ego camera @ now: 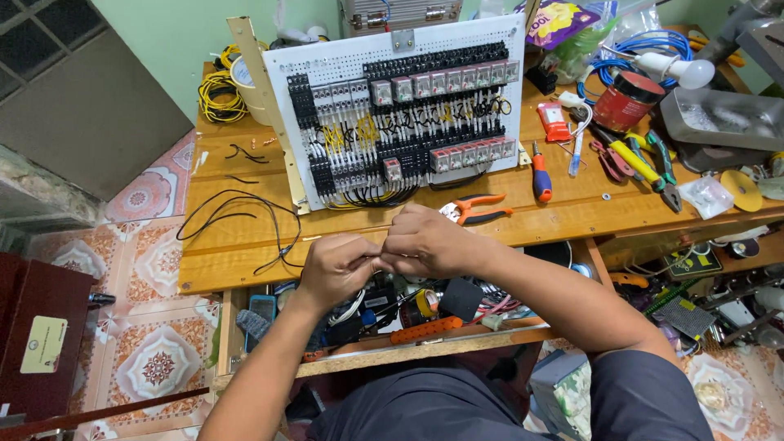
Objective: Wiring an electrical relay panel by stripping insulation and twisting wire ends
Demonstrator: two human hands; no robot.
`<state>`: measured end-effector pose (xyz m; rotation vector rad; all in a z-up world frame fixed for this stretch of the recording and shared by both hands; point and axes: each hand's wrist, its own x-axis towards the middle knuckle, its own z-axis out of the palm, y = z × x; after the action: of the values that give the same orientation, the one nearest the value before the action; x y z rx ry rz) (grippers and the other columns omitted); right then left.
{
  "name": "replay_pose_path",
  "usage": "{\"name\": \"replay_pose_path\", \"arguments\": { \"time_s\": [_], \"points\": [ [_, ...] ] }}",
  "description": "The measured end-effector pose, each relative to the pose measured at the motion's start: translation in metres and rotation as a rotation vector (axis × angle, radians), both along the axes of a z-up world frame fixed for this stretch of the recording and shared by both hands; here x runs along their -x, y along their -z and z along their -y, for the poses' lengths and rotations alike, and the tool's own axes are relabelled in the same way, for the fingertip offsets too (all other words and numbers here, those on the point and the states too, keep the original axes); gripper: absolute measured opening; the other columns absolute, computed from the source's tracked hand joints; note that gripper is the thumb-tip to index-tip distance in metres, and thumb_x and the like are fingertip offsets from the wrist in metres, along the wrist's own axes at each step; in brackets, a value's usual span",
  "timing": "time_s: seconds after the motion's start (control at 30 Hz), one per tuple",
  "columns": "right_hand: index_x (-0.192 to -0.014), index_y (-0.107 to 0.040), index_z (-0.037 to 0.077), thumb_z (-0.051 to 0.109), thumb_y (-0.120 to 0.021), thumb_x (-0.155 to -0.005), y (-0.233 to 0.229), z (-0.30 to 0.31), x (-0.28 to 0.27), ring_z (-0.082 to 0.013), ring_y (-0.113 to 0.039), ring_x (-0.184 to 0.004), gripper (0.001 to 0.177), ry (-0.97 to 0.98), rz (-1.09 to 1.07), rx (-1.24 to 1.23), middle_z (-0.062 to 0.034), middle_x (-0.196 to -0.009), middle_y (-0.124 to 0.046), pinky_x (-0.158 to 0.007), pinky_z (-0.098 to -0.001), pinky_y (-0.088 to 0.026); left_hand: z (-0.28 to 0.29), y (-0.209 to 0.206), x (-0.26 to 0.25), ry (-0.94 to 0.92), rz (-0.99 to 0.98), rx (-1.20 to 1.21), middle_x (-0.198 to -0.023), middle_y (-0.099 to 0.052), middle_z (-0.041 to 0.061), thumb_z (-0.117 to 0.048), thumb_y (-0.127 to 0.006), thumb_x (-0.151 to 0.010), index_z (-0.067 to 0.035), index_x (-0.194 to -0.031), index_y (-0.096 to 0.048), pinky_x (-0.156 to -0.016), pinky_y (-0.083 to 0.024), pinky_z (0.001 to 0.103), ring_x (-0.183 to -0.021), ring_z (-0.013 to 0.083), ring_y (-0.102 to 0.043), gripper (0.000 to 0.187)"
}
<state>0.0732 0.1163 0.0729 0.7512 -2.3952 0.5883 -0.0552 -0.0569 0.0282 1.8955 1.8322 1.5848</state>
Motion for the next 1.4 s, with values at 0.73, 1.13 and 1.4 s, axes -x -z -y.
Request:
{"name": "replay_pose_path", "arguments": {
  "time_s": [0.73, 1.13, 1.4],
  "points": [
    [-0.076, -0.058, 0.012, 0.023, -0.065, -0.101, 0.017, -0.013, 0.005, -0.0293, -0.059, -0.062, 0.028, 0.072, 0.058, 0.118, -0.0067, -0.066, -0.052, -0.064, -0.04, -0.049, -0.015, 0.02, 0.005, -0.38, 0.086, -0.241, -0.04, -0.04, 0.006, -0.04, -0.101, -0.064, -0.01, -0.06, -0.058, -0.044, -0.04, 0.033, -0.037, 0.0266, -0.049, 0.052],
    [-0.075, -0.056, 0.012, 0.018, -0.065, -0.098, 0.029, -0.006, 0.004, -0.0287, -0.06, -0.063, 0.026, 0.215, 0.019, 0.082, -0.0065, -0.065, -0.052, -0.065, -0.0395, -0.049, -0.015, 0.03, 0.017, -0.507, 0.067, -0.18, -0.038, -0.038, -0.002, -0.074, -0.092, -0.061, -0.018, -0.057, -0.045, -0.043, -0.035, 0.028, -0.036, 0.0145, -0.038, 0.073],
    [-0.076, -0.058, 0.013, 0.02, -0.063, -0.096, 0.048, -0.025, -0.01, -0.0317, -0.063, -0.065, 0.022, 0.262, 0.168, 0.072, -0.0082, -0.065, -0.057, -0.064, -0.0417, -0.049, -0.018, 0.028, 0.013, -0.474, 0.001, -0.042, -0.04, -0.041, 0.008, -0.071, -0.091, -0.057, -0.015, -0.058, -0.045, -0.045, -0.037, 0.036, -0.037, 0.0262, -0.047, 0.073]
  ]
}}
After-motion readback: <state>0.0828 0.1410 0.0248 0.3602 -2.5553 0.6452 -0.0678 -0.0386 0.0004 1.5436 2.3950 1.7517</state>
